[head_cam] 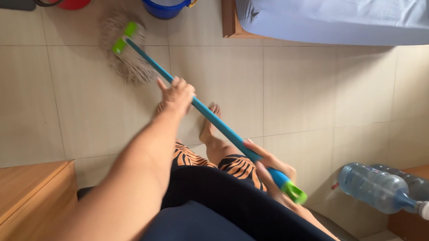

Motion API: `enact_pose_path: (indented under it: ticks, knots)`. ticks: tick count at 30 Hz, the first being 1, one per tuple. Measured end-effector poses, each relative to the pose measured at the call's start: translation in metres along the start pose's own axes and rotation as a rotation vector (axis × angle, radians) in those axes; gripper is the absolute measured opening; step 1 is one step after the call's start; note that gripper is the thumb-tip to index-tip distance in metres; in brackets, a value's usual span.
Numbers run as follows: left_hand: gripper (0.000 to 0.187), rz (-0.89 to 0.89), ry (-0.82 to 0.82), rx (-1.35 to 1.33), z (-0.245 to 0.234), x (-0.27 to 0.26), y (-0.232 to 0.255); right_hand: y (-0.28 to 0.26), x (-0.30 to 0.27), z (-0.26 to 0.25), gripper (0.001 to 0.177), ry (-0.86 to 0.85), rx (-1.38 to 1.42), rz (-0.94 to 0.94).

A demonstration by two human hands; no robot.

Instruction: Mopping the floor in a room around furniture and buckets.

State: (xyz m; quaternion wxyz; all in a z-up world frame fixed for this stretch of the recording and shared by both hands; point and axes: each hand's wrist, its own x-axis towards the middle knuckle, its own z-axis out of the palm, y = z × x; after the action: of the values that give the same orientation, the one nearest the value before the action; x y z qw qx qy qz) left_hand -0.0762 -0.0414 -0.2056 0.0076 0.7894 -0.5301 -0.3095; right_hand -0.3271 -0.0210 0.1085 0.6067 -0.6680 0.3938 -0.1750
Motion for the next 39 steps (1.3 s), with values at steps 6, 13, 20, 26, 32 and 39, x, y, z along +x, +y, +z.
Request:
enact_pose_path:
  ticks: [6,13,20,26,32,39]
  knots:
    - [0.029,-0.529,0.21,-0.941,0.026,0.069,-0.109,0.001,0.074,0.046,0.013,-0.203,-0.123,-0.121]
    - [0.023,-0.052,0.31,-0.15,-0.126,-0.014,-0.042,-0.105,0.079,0.019,0.026,-0.114,-0.152,-0.039]
    - [0.03,0.135,0.312,-0.229,-0.15,-0.062,0.017,-0.144,0.044,-0.036,0.04,-0.134,-0.2,-0.292]
    - [0.025,0.001,0.056,-0.186,-0.116,-0.07,-0.013,-0.124,0.061,0.021,0.024,-0.279,-0.319,-0.304]
    - [0.024,-0.118,0.042,-0.201,-0.075,-0.035,-0.06,-0.068,0.078,0.054,0.022,-0.262,-0.165,-0.44]
    - [0.022,-0.164,0.1,-0.235,-0.052,0.006,-0.124,-0.056,0.101,0.076,0.017,-0.313,-0.198,-0.471]
